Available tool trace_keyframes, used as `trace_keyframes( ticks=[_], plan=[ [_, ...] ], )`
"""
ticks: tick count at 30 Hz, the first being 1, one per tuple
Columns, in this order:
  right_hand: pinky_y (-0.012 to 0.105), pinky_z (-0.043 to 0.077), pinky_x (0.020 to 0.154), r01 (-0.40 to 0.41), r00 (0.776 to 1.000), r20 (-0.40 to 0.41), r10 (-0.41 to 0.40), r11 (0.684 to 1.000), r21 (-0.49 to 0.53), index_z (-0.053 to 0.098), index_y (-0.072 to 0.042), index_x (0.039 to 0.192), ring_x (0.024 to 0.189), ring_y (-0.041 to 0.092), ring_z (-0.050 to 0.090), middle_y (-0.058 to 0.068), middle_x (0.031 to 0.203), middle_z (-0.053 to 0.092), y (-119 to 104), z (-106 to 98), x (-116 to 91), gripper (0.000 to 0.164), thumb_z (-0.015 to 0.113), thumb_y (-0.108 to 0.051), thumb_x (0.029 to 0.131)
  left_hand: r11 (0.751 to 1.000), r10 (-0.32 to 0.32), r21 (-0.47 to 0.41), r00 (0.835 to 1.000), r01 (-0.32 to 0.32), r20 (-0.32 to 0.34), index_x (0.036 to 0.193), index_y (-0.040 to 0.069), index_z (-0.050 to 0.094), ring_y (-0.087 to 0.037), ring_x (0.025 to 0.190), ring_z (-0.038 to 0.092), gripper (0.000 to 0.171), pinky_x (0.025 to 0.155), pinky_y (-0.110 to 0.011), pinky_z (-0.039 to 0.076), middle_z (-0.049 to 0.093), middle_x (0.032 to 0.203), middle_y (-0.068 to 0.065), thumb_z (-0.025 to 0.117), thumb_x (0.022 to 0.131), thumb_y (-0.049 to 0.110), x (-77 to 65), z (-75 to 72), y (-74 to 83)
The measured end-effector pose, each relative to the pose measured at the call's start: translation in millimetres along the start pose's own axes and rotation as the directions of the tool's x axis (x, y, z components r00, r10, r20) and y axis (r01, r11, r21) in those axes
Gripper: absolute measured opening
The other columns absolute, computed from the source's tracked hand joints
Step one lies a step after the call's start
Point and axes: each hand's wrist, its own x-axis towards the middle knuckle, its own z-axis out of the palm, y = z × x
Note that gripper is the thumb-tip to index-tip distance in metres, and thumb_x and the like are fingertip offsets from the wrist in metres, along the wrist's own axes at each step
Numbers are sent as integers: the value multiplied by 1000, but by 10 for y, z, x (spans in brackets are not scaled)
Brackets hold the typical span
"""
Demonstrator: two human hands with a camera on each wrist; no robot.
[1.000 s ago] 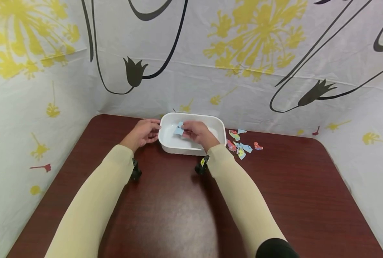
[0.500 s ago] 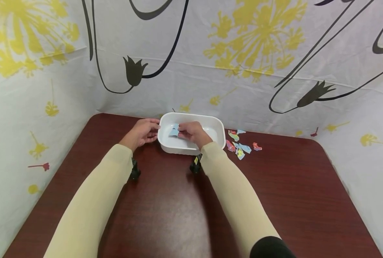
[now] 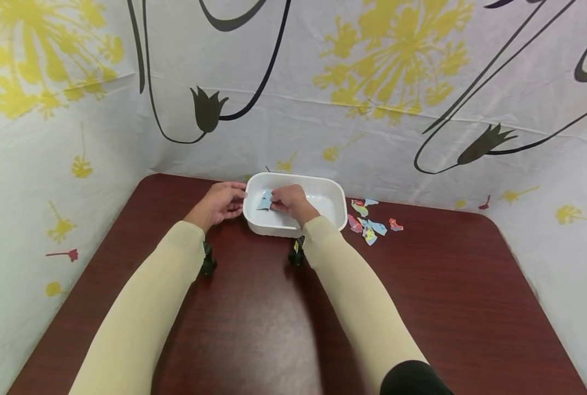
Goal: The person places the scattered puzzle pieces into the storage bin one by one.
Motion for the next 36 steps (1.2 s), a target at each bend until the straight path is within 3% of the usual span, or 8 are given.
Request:
trace_keyframes(
  ticks=[5, 12, 16, 20, 24, 31, 36],
  plan=[
    [26, 58, 70, 17, 1000, -2, -17, 1000, 0, 64, 8, 119, 58, 13, 61, 19, 116, 66, 11, 32, -5, 34, 62, 12, 85, 1000, 1, -10, 1000, -1, 10, 134, 16, 56, -16, 78, 57, 38, 67, -26, 53, 59, 110, -6, 59, 96, 14, 17, 10, -13],
    [31, 58, 78, 15, 1000, -6, -15, 1000, 2, 61, 11, 116, 61, 15, 62, 15, 93, 66, 0, 41, -58, 31, 60, 9, 85, 1000, -3, -11, 1000, 3, 7, 134, 16, 57, -15, 77, 56, 37, 66, -25, 53, 59, 106, -6, 59, 96, 13, 11, 15, -18],
    [32, 57, 81, 0, 1000, -9, 0, 1000, 23, 58, 10, 117, 67, 19, 66, 21, 104, 69, -10, 25, -76, 32, 60, 4, 86, 1000, -5, -5, 1000, 5, 10, 134, 16, 57, -16, 78, 56, 38, 66, -25, 53, 59, 105, -5, 59, 96, 14, 16, 28, -14],
    [32, 56, 86, -12, 1000, 8, 12, 999, 32, 54, 8, 124, 89, 25, 70, 23, 117, 66, -32, 20, -105, 35, 59, -2, 90, 1000, -7, -1, 1000, 7, 10, 134, 16, 57, -16, 78, 57, 37, 66, -26, 53, 60, 105, -5, 59, 96, 14, 17, 35, -6],
    [34, 53, 93, -14, 1000, 29, 13, 999, 44, 51, 7, 127, 110, 29, 64, 23, 123, 62, -61, 15, -144, 38, 58, -4, 92, 1000, -12, -1, 1000, 12, 11, 134, 16, 57, -16, 79, 57, 38, 68, -26, 53, 60, 107, -5, 59, 96, 14, 11, 38, 1],
    [38, 48, 101, 5, 998, 59, -8, 999, 47, 49, 8, 130, 120, 33, 58, 25, 129, 58, -115, -2, -215, 43, 59, -4, 90, 1000, -11, -16, 1000, 11, 12, 135, 17, 56, -17, 82, 56, 40, 70, -26, 53, 58, 109, -5, 60, 96, 13, 10, 24, -2],
    [40, 44, 105, -2, 991, 130, -12, 994, 105, 48, 8, 132, 128, 34, 51, 26, 138, 50, -163, -28, -285, 44, 59, -4, 91, 1000, -2, -15, 1000, 2, 9, 136, 17, 56, -17, 82, 56, 40, 70, -26, 53, 58, 108, -5, 60, 96, 14, 9, 3, 2]
  ],
)
